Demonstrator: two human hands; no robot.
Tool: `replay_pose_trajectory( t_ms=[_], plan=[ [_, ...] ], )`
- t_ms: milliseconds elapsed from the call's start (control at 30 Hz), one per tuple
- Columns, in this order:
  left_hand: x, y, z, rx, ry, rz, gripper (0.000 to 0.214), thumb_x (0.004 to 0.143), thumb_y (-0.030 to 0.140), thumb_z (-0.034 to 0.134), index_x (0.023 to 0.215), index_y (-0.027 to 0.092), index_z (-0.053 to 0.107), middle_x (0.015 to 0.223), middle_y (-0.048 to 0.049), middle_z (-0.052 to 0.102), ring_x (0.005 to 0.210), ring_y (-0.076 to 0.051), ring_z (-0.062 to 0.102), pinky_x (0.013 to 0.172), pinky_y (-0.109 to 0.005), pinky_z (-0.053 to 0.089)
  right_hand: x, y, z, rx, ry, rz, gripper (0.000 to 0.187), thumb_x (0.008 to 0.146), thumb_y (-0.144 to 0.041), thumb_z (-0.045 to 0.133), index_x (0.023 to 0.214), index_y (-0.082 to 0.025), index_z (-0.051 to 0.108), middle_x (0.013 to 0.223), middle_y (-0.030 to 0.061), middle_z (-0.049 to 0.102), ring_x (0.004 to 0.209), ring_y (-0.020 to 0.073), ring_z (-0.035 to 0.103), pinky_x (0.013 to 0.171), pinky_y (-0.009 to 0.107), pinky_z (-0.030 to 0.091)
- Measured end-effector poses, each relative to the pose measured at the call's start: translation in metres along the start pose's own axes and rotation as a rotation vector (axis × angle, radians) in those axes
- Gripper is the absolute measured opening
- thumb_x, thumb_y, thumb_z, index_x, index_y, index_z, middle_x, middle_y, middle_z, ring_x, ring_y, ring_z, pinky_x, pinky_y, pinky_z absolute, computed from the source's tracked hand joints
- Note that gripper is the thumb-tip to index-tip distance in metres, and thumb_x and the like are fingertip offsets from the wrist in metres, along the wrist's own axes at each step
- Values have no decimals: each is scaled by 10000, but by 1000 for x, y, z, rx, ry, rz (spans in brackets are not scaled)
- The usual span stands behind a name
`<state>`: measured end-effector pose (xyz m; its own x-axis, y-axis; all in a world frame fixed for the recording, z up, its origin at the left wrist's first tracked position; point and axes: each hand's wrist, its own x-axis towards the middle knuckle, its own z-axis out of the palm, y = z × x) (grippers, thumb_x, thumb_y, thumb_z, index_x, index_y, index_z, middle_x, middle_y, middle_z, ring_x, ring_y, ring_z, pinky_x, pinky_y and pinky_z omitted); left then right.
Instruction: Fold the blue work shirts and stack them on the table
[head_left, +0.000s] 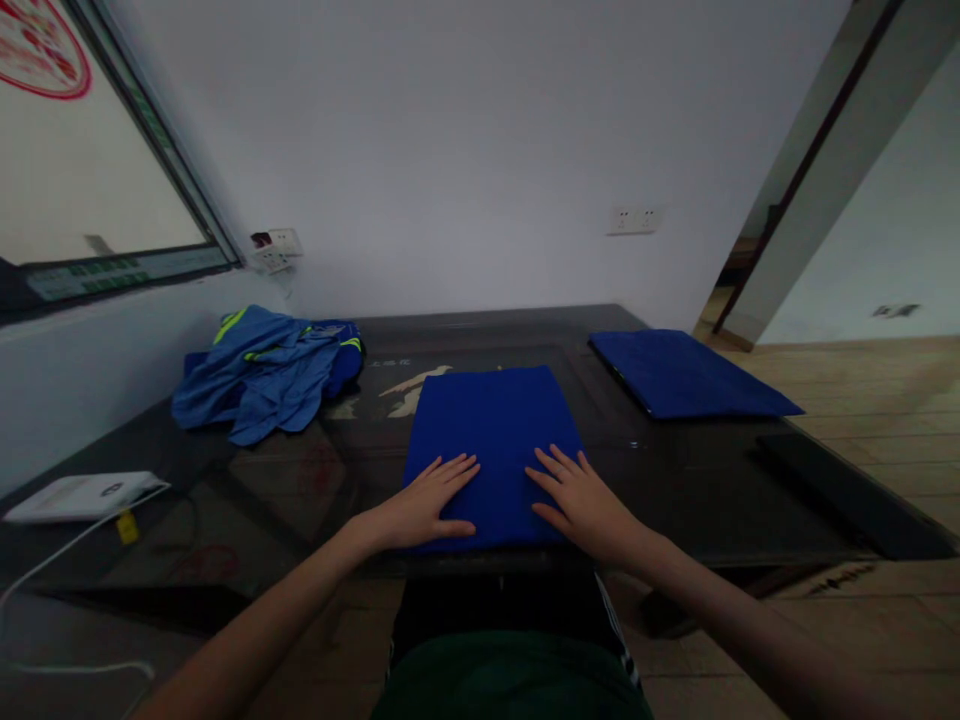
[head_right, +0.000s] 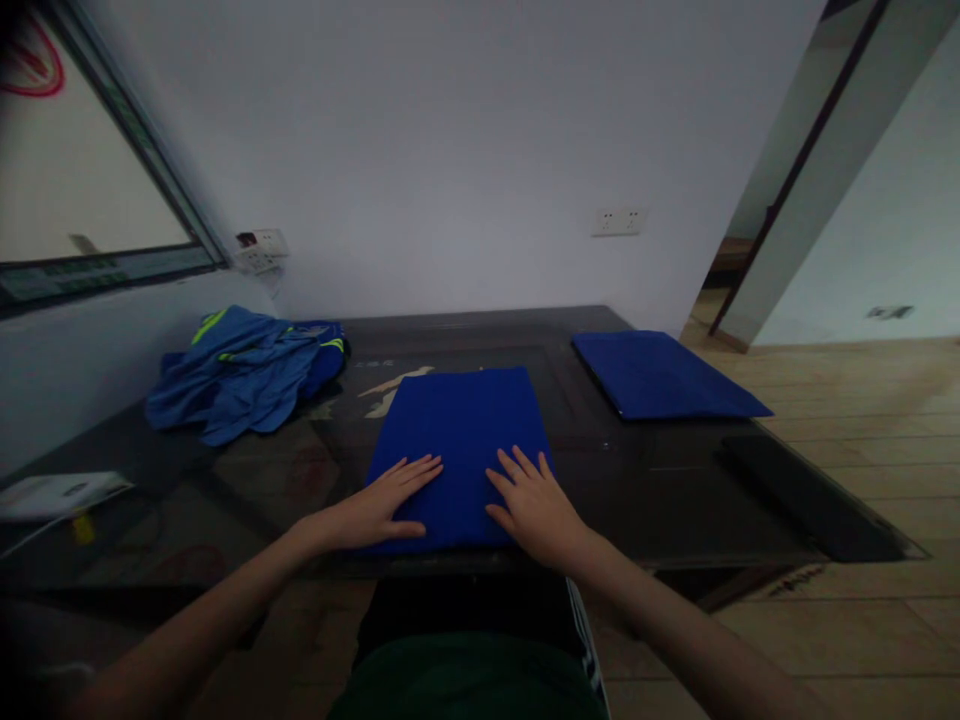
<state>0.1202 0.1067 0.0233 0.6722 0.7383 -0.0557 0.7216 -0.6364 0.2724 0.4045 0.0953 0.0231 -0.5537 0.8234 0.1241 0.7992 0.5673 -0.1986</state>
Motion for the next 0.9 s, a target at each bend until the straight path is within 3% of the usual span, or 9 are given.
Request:
replay_pose_trajectory(
  t_ms=[100,200,267,500,733,833,900],
  plan=[
    [8,9,15,-14,129,-166,553,999,430,240,1517,236,236,1559,-87,288,1449,-212,234,1171,-474,221,25,-43,6,119,41,-3,529,958,-409,401,1448,-210,429,1527,115,343,1425,308,271,1111,555,307],
    [11,17,32,69,211,-235,537,988,332,246,1509,202,265,1565,-94,270,1457,-225,207,1173,-496,208,40,-74,23,128,57,72,567,967,-438,368,1476,-188,378,1524,138,335,1424,338,259,1109,606,267],
    [11,20,38,117,227,-261,539,982,332,263,1507,211,273,1571,-77,260,1458,-226,206,1176,-499,202,39,-79,32,108,80,98,585,969,-458,356,1484,-179,364,1529,139,321,1435,343,223,1131,607,213],
    [-1,14,34,146,269,-352,506,991,428,249,1490,359,291,1575,15,252,1454,-237,218,1166,-513,223,10,-40,29,57,62,134,602,949,-549,361,1483,-272,360,1551,50,287,1438,331,217,1142,558,230],
    [-4,8,41,104,337,-380,505,978,474,276,1468,371,340,1564,-5,288,1448,-241,236,1161,-521,224,-19,0,34,-57,111,297,595,947,-528,368,1468,-242,396,1529,78,332,1429,319,252,1136,553,253],
    [-6,2,35,-100,338,-365,499,943,492,377,1416,344,440,1549,-18,323,1447,-267,235,1168,-549,164,-32,15,39,-20,181,303,565,940,-505,381,1434,-241,450,1509,89,379,1420,305,282,1120,559,291],
    [-8,-6,23,-391,356,-364,490,917,489,435,1363,304,515,1518,-38,388,1430,-278,279,1169,-527,182,-41,25,40,55,254,304,542,932,-470,397,1401,-214,492,1477,108,434,1399,307,330,1107,554,324]
  ],
)
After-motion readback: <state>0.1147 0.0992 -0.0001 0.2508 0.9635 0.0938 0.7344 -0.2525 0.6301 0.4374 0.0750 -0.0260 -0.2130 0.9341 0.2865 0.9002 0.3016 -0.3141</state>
